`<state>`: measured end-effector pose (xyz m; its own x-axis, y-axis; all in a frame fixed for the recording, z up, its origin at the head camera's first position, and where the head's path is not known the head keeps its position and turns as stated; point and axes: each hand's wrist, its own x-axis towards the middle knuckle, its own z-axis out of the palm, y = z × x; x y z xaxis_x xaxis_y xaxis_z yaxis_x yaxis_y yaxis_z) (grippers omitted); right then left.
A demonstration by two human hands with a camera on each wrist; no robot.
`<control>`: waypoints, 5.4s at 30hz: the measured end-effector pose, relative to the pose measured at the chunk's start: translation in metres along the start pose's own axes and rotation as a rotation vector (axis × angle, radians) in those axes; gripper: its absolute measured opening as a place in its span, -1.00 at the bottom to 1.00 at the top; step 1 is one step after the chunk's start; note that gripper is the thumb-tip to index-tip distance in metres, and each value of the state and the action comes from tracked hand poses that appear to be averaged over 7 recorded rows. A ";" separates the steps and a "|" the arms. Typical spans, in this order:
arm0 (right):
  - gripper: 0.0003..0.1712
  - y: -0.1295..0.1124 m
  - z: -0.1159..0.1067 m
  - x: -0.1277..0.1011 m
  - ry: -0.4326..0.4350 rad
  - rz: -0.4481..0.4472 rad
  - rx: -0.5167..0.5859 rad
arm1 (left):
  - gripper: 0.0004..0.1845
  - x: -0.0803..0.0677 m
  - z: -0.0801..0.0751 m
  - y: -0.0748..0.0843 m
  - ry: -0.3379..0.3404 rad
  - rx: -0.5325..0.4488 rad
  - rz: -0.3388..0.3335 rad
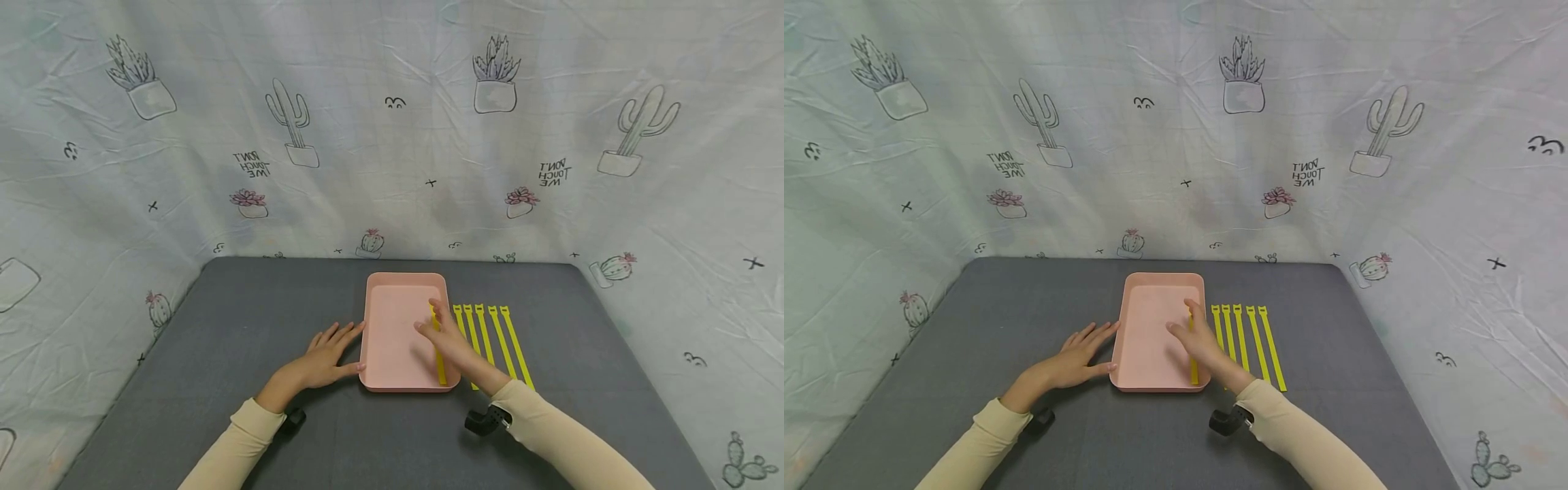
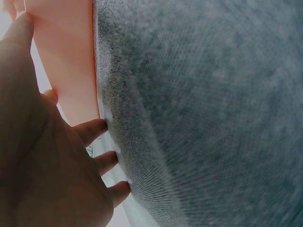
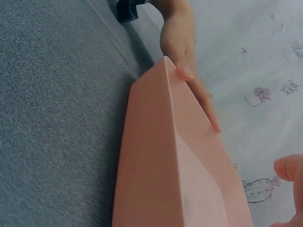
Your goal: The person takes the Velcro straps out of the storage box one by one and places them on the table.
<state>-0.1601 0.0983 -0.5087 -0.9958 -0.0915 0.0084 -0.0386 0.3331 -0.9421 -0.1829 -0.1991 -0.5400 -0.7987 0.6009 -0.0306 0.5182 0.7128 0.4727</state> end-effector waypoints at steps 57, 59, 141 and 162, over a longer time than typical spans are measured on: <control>-0.40 -0.001 0.032 0.014 -0.017 0.028 -0.005 | -0.11 0.000 0.001 0.001 0.010 -0.007 -0.002; -0.41 -0.002 0.034 0.015 -0.025 0.037 0.008 | -0.10 0.000 0.001 0.002 0.004 -0.003 -0.009; -0.58 0.008 0.013 0.079 0.064 -0.058 -0.105 | -0.10 -0.008 0.012 -0.001 0.036 -0.006 0.018; -0.71 0.026 0.022 0.092 0.174 -0.152 -0.224 | -0.12 -0.003 0.007 -0.004 0.031 0.015 0.023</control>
<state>-0.2511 0.0774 -0.5396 -0.9758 -0.0001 0.2188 -0.1858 0.5284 -0.8284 -0.1803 -0.2015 -0.5483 -0.7953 0.6062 0.0073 0.5412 0.7043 0.4594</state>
